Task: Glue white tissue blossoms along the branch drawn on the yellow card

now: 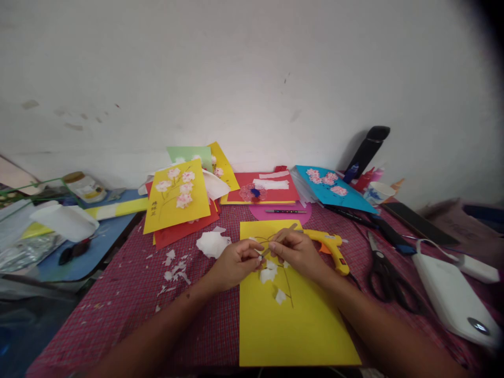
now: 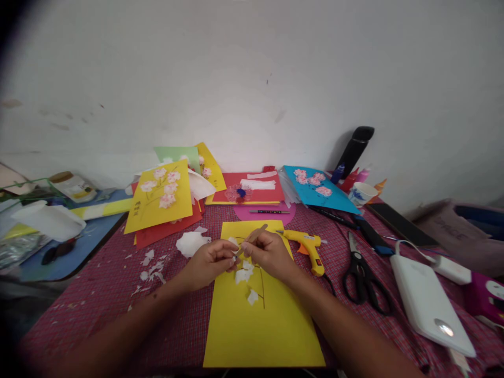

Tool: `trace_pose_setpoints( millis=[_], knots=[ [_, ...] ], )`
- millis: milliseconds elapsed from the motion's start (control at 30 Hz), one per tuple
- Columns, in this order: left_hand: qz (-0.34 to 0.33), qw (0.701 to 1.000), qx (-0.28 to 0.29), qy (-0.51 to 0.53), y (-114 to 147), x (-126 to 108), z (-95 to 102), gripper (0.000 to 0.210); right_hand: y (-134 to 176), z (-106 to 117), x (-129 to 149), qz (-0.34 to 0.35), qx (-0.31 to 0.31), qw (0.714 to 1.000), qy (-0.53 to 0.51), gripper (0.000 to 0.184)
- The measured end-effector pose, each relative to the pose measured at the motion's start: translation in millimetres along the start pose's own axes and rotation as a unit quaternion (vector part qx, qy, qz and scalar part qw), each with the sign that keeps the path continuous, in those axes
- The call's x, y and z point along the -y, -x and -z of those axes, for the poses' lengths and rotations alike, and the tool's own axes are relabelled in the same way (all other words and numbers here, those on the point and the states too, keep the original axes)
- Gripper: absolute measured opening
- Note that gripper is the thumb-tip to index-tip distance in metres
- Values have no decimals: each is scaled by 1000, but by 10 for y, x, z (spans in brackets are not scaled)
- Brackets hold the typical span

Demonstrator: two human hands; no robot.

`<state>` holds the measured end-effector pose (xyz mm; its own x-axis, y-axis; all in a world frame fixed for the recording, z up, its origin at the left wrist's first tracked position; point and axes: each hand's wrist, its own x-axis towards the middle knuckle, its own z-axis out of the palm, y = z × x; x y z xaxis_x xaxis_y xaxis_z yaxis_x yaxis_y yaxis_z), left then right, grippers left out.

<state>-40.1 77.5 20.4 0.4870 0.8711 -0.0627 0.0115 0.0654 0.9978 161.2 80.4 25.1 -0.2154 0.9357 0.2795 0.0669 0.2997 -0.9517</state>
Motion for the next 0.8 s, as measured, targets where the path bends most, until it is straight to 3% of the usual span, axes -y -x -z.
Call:
trace_pose_setpoints(
  millis=[233,600,800],
  knots=[
    [-16,999,3,-35,56,-36,3,26,42,6,40,5,12,998,-65,20],
    [-19,999,-23,29,-28,-8,22,35,-16,27,-15,2,-11,999,-46,26],
    [-4,1000,-25,4,-9,-13,28,34,-10,30,-35,7,-15,999,-50,25]
  ],
)
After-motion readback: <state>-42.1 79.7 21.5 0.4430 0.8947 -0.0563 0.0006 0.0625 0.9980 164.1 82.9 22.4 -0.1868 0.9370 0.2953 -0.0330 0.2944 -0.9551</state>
